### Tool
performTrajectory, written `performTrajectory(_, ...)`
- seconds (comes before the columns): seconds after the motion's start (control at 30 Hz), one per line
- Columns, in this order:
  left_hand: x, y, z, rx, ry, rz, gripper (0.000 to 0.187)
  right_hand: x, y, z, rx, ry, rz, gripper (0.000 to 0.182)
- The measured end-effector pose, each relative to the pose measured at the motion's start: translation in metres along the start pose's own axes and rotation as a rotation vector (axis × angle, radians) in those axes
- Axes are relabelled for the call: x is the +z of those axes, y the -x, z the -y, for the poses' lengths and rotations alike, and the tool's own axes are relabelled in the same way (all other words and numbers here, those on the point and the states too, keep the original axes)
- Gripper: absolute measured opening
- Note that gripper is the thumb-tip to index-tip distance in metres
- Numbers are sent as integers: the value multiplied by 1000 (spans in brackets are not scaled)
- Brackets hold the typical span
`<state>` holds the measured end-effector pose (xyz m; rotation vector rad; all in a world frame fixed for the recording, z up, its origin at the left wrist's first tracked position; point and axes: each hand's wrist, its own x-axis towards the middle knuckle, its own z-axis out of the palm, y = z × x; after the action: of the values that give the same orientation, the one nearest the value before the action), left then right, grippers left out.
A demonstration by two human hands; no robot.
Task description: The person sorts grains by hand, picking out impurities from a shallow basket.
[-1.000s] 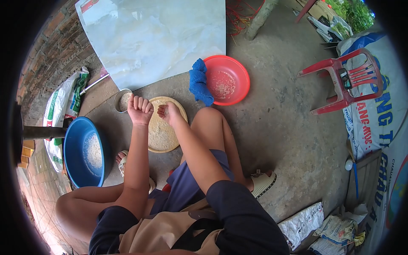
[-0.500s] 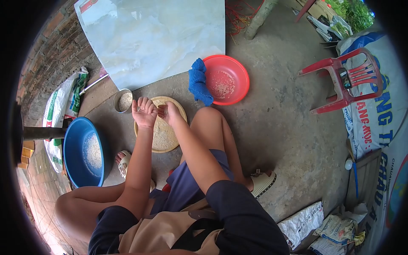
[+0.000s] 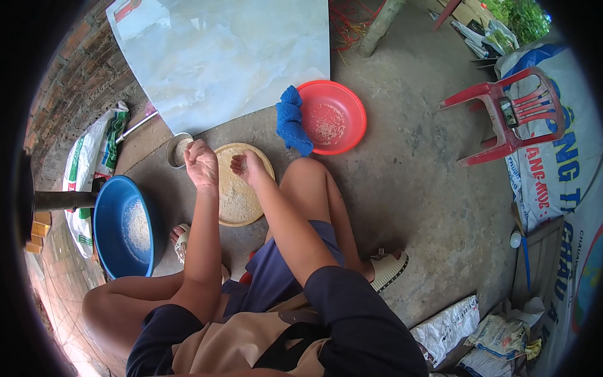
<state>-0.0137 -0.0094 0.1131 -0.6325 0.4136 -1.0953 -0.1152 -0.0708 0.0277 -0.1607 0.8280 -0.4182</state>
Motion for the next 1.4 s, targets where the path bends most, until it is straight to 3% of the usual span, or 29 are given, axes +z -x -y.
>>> performTrajectory(0.03, 4, -1, 6, -42, -24, 106, 16, -1, -1, 1, -3, 0, 0, 30)
performTrajectory(0.13, 10, -3, 27, 75, -192, 78, 15, -3, -10, -3, 4, -12, -3, 31)
performTrajectory(0.2, -15, -6, 19, -90, -223, -14, 17, -3, -15, -5, 7, -19, -8, 30)
performTrajectory(0.3, -42, -4, 20, -83, -228, -183, 23, -2, -16, -4, -132, 66, 197, 16)
performTrajectory(0.37, -51, -5, 12, -264, -378, -160, 28, -4, -9, -1, -176, 80, 231, 18)
performTrajectory(0.4, -50, -5, 7, -262, -375, -164, 28, -10, -13, -3, -214, 93, 273, 19)
performTrajectory(0.43, -47, -8, 1, -297, -503, -179, 30, -17, -20, 0, -177, 154, 459, 23)
performTrajectory(0.47, -45, -11, -3, -332, -634, -191, 32, -21, -25, -2, -177, 154, 461, 23)
performTrajectory(0.57, -33, -13, -11, -227, -790, -287, 39, 4, 0, 0, -68, 68, -13, 26)
performTrajectory(0.67, -26, -15, -10, -132, -985, -388, 41, -1, -3, -1, -23, 57, 29, 25)
performTrajectory(0.73, -19, -12, 0, -1, -1354, -595, 41, -3, -6, -1, -14, 40, 13, 25)
performTrajectory(0.77, -19, -12, 0, -1, -1354, -595, 41, -3, -7, -1, -6, 27, -2, 25)
performTrajectory(0.83, -20, -14, 0, -24, -1791, -598, 41, -3, -6, 1, 7, -7, 22, 25)
performTrajectory(0.87, -23, -14, 2, -23, -1792, -598, 41, -2, -6, 1, 21, -41, 47, 25)
performTrajectory(0.93, -30, -14, 9, -29, -2408, -508, 39, 2, -2, 1, -5, -81, 25, 23)
performTrajectory(1.0, -47, -18, -8, -83, -2560, -412, 34, -3, -6, 1, -30, -120, 1, 22)
performTrajectory(1.07, -57, -20, -16, -223, -3041, -170, 30, -31, -33, -1, 21, -172, 425, 18)
performTrajectory(1.17, -55, -11, 6, -264, -3179, -177, 29, -44, -68, -13, 0, -145, 336, 17)
performTrajectory(1.23, -53, -11, 8, -255, -3232, -120, 30, -22, -34, -5, -6, -152, 263, 17)
performTrajectory(1.3, -48, -13, 9, -424, -3249, -89, 31, -19, -28, -3, -12, -161, 193, 17)
performTrajectory(1.33, -42, -14, 14, -423, -3251, -88, 31, -34, -45, -6, -2, -193, 367, 18)
performTrajectory(1.37, -34, -15, 21, -556, -3233, -140, 32, -41, -54, -7, 9, -226, 542, 21)
performTrajectory(1.4, -26, -15, 28, -688, -3209, -191, 35, -35, -48, -7, 8, -226, 544, 21)
